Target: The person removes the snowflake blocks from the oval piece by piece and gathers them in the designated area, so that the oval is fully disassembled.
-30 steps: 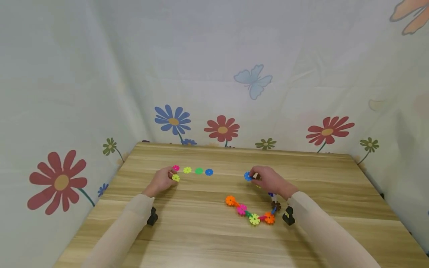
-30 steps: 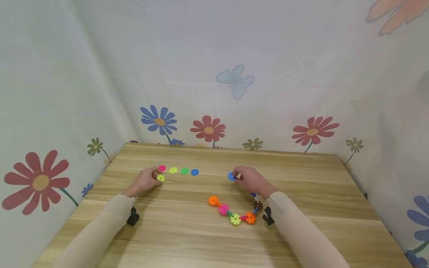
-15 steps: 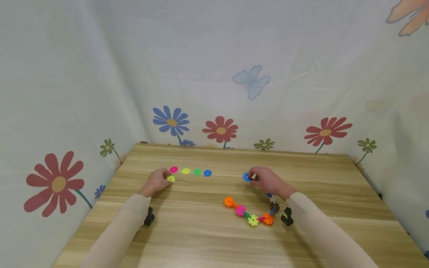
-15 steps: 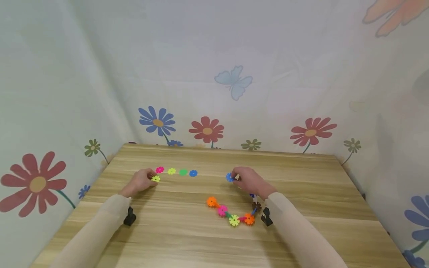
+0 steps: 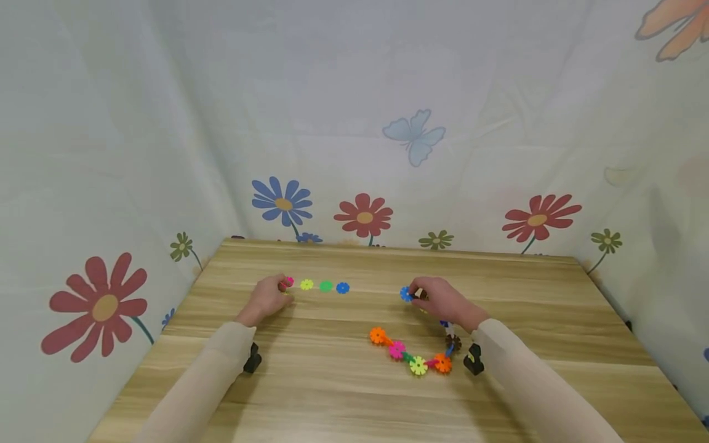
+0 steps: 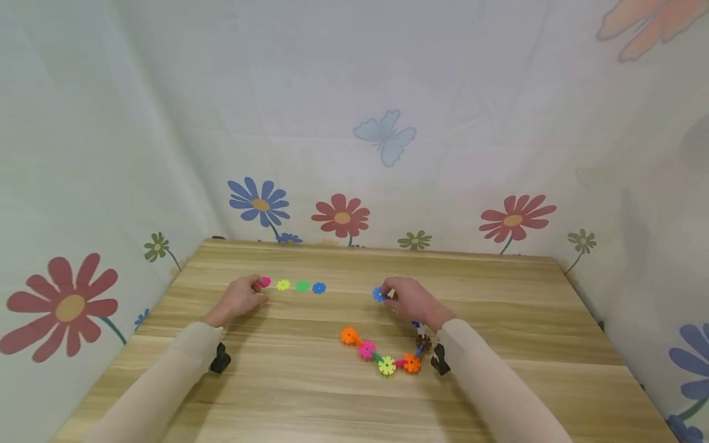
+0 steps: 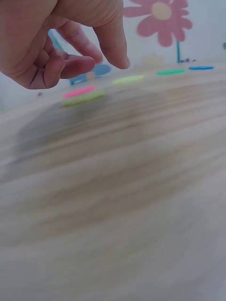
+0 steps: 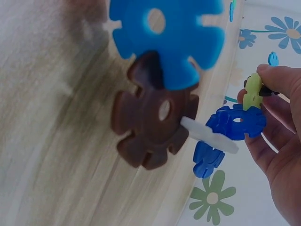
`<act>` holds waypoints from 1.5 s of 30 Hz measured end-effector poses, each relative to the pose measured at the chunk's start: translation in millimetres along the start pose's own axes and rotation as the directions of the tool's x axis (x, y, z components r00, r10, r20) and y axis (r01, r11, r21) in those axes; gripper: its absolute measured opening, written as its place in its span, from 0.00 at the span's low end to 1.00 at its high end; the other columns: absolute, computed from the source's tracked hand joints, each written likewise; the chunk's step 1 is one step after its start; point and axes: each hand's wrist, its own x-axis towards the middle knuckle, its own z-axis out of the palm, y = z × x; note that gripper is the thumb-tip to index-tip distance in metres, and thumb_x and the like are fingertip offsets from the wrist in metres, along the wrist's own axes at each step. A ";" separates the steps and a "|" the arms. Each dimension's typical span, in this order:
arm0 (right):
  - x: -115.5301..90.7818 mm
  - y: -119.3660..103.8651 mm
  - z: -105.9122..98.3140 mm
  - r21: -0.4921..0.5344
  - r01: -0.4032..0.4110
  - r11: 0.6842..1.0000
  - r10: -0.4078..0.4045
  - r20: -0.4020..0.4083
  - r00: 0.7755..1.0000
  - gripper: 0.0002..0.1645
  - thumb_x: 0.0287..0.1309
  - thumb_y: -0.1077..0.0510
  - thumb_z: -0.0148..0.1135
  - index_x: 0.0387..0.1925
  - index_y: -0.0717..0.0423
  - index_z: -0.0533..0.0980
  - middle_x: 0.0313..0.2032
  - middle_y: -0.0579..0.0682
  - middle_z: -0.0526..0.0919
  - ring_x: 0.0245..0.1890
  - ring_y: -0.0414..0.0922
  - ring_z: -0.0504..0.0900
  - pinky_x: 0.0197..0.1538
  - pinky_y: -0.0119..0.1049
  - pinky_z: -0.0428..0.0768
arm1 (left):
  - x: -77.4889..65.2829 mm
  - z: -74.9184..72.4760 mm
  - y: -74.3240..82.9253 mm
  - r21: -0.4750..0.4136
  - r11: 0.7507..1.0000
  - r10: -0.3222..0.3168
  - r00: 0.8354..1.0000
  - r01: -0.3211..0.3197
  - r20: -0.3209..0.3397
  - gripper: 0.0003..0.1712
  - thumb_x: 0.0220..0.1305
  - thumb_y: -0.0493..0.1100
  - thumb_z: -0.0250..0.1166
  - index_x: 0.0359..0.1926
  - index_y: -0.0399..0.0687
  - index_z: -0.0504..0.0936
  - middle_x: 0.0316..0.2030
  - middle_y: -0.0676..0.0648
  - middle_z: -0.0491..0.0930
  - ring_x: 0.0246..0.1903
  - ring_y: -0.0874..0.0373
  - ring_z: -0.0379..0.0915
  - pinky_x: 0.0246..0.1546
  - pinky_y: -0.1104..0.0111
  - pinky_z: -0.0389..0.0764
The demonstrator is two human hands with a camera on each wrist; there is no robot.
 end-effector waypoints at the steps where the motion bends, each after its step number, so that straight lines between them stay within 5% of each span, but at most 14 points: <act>1: 0.4 0.3 0.0 -0.003 0.004 1.000 -0.004 -0.001 1.000 0.08 0.56 0.63 0.65 0.38 0.52 0.77 0.37 0.43 0.80 0.33 0.38 0.77 0.39 0.36 0.77 | 0.5 1.4 3.3 -0.011 1.000 0.012 1.000 -0.012 -0.003 0.15 0.53 0.35 0.67 0.43 0.35 0.77 0.37 0.39 0.77 0.37 0.48 0.72 0.39 0.57 0.74; 18: 1.1 -1.3 1.9 -0.002 0.049 0.999 -0.049 -0.019 0.999 0.07 0.57 0.61 0.65 0.36 0.52 0.75 0.32 0.41 0.79 0.33 0.37 0.77 0.40 0.35 0.78 | 4.4 52.1 90.2 -0.147 0.983 0.122 0.990 -0.111 0.068 0.10 0.58 0.37 0.66 0.40 0.37 0.79 0.31 0.47 0.78 0.33 0.55 0.73 0.35 0.64 0.75; 33: 2.7 -4.9 2.9 0.012 0.050 0.999 -0.050 -0.016 0.999 0.07 0.57 0.61 0.66 0.36 0.52 0.76 0.32 0.41 0.80 0.33 0.37 0.78 0.40 0.36 0.78 | 5.3 94.0 134.7 -0.223 0.962 0.187 0.973 -0.155 0.132 0.07 0.63 0.40 0.63 0.40 0.41 0.81 0.34 0.47 0.80 0.36 0.55 0.76 0.39 0.64 0.77; 38: 1.8 -6.5 2.2 0.021 0.050 0.998 -0.050 -0.020 0.999 0.07 0.56 0.62 0.66 0.36 0.53 0.76 0.32 0.42 0.80 0.33 0.38 0.79 0.39 0.36 0.79 | 4.0 104.2 145.9 -0.261 0.958 0.171 0.971 -0.124 0.166 0.08 0.65 0.41 0.61 0.41 0.42 0.81 0.33 0.49 0.80 0.31 0.57 0.74 0.33 0.67 0.76; 41: 1.1 -6.8 2.5 0.022 0.052 0.998 -0.052 -0.017 0.999 0.07 0.56 0.61 0.66 0.36 0.53 0.76 0.32 0.42 0.80 0.33 0.37 0.79 0.39 0.35 0.78 | 3.1 109.3 151.4 -0.346 0.935 0.154 0.969 -0.080 0.192 0.10 0.67 0.41 0.59 0.43 0.39 0.81 0.34 0.46 0.81 0.29 0.54 0.76 0.30 0.68 0.77; 45: 0.2 -7.8 2.5 0.020 0.067 0.998 -0.067 -0.019 0.998 0.07 0.56 0.61 0.66 0.36 0.53 0.76 0.32 0.42 0.80 0.33 0.38 0.79 0.39 0.35 0.79 | 2.0 113.8 157.5 -0.486 0.874 0.144 0.967 -0.025 0.210 0.12 0.69 0.40 0.56 0.44 0.36 0.80 0.35 0.41 0.82 0.34 0.48 0.79 0.36 0.63 0.79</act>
